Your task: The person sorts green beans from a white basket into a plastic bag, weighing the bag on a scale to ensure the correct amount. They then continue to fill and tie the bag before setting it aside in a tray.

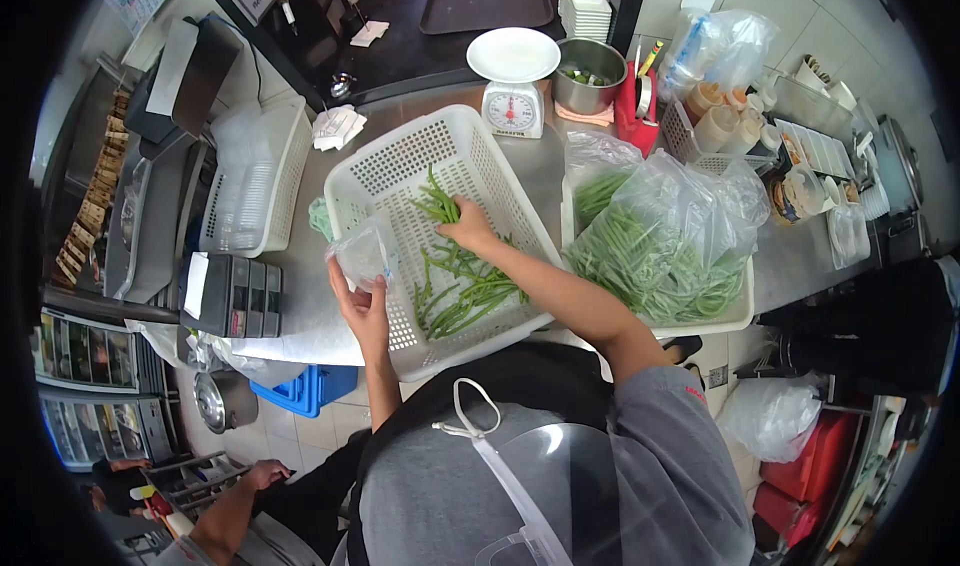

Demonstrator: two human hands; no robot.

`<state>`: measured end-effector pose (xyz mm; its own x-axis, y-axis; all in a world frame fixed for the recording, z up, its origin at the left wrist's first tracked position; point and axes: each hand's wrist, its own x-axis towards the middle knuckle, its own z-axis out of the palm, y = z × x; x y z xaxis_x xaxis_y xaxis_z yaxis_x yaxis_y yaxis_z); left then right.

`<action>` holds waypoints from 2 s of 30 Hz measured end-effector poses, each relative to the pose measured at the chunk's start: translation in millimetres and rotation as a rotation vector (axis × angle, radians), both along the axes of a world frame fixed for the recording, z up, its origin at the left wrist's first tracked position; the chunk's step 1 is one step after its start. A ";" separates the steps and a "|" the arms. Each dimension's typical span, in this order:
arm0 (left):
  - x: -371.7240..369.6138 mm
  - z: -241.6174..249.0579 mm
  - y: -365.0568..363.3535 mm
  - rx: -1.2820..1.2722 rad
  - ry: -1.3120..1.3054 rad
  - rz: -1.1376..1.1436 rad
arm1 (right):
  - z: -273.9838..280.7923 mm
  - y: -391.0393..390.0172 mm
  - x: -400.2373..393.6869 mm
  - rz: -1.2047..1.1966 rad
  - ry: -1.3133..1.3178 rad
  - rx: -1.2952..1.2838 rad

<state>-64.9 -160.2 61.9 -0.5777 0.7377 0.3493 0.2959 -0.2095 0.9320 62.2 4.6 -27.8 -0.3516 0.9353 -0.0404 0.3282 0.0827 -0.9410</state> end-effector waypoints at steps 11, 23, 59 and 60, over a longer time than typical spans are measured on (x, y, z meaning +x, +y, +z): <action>-27.6 30.5 -1.4 -0.091 -0.204 -0.172 | 93.6 11.0 25.7 0.109 0.548 -0.522; 31.0 30.3 17.9 -0.021 -0.564 -0.111 | 105.3 -13.0 20.7 0.184 0.986 -0.917; -5.0 39.9 73.7 0.037 -0.834 -0.519 | 132.0 -69.1 11.1 0.465 0.569 -0.569; -4.1 41.8 74.1 0.053 -0.850 -0.487 | 130.0 -68.5 13.1 0.473 0.556 -0.593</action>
<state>-69.1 -86.1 103.6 -0.2885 0.9575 -0.0027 -0.5993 -0.1784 0.7804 75.3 -63.9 102.2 -0.8019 0.5708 -0.1764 -0.1259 -0.4500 -0.8841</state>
